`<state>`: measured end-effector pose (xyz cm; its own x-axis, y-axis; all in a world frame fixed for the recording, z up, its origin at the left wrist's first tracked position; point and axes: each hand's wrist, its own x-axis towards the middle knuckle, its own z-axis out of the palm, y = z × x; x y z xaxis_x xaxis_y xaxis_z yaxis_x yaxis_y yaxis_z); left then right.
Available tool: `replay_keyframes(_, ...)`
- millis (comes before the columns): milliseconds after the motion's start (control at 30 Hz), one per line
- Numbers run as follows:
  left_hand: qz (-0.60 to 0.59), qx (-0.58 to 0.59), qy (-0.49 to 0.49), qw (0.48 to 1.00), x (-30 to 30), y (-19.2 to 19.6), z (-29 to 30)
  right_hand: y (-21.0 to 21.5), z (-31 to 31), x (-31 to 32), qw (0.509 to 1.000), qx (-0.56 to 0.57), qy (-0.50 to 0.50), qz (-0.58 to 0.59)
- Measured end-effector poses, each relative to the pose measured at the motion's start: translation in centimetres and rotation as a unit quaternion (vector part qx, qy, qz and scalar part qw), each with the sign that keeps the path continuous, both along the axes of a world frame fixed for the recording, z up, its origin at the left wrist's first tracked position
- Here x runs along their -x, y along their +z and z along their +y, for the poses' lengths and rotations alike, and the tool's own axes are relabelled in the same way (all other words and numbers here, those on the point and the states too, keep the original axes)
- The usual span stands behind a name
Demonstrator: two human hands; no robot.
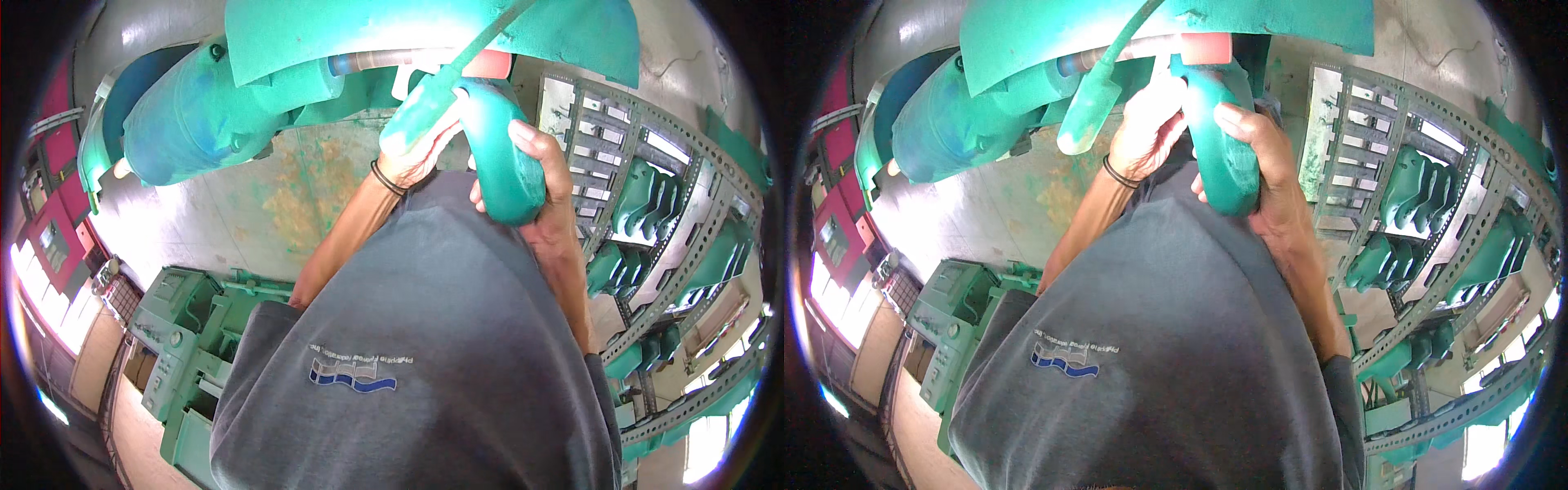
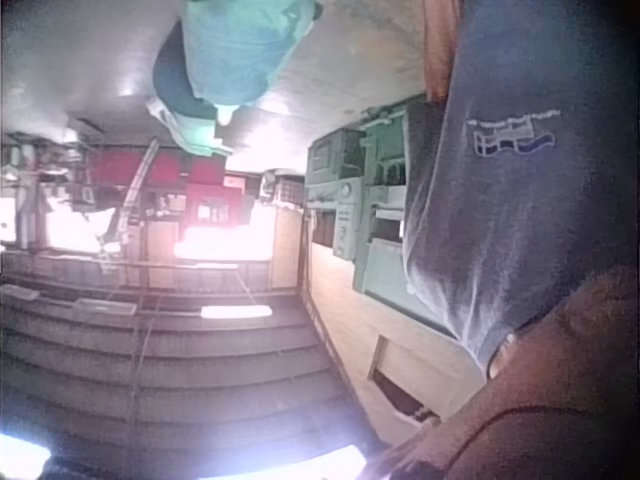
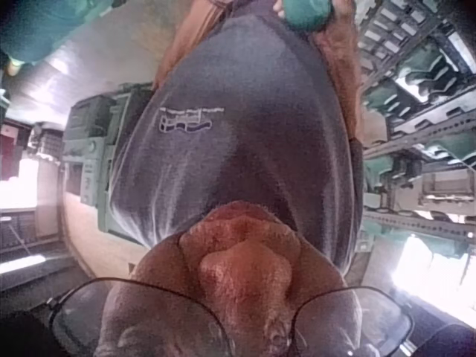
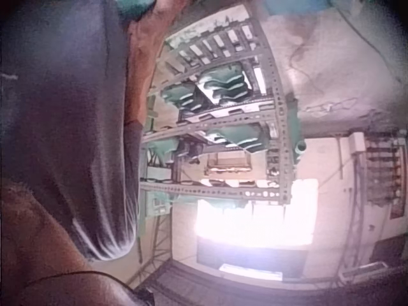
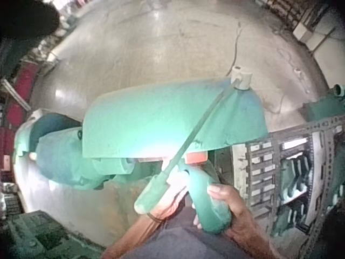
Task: Buffing or sanding the surface of a green plastic shoe last using a rotating mechanical wheel.
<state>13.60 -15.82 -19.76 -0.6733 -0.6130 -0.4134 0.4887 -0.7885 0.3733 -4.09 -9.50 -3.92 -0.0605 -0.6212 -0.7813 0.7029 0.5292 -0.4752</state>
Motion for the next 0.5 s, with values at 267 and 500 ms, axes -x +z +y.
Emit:
replay_keyframes(267, -0.056, 0.013, -0.007, 0.998, 2.2, 4.4, -0.5, 0.6, 1.7, -0.6, 0.998, 0.015, -0.049, -0.046)
replay_keyframes(500, -0.053, -0.006, 0.019, 0.998, 1.7, 2.7, -0.8, -0.3, 0.4, -0.7, 0.998, -0.023, -0.055, -0.012)
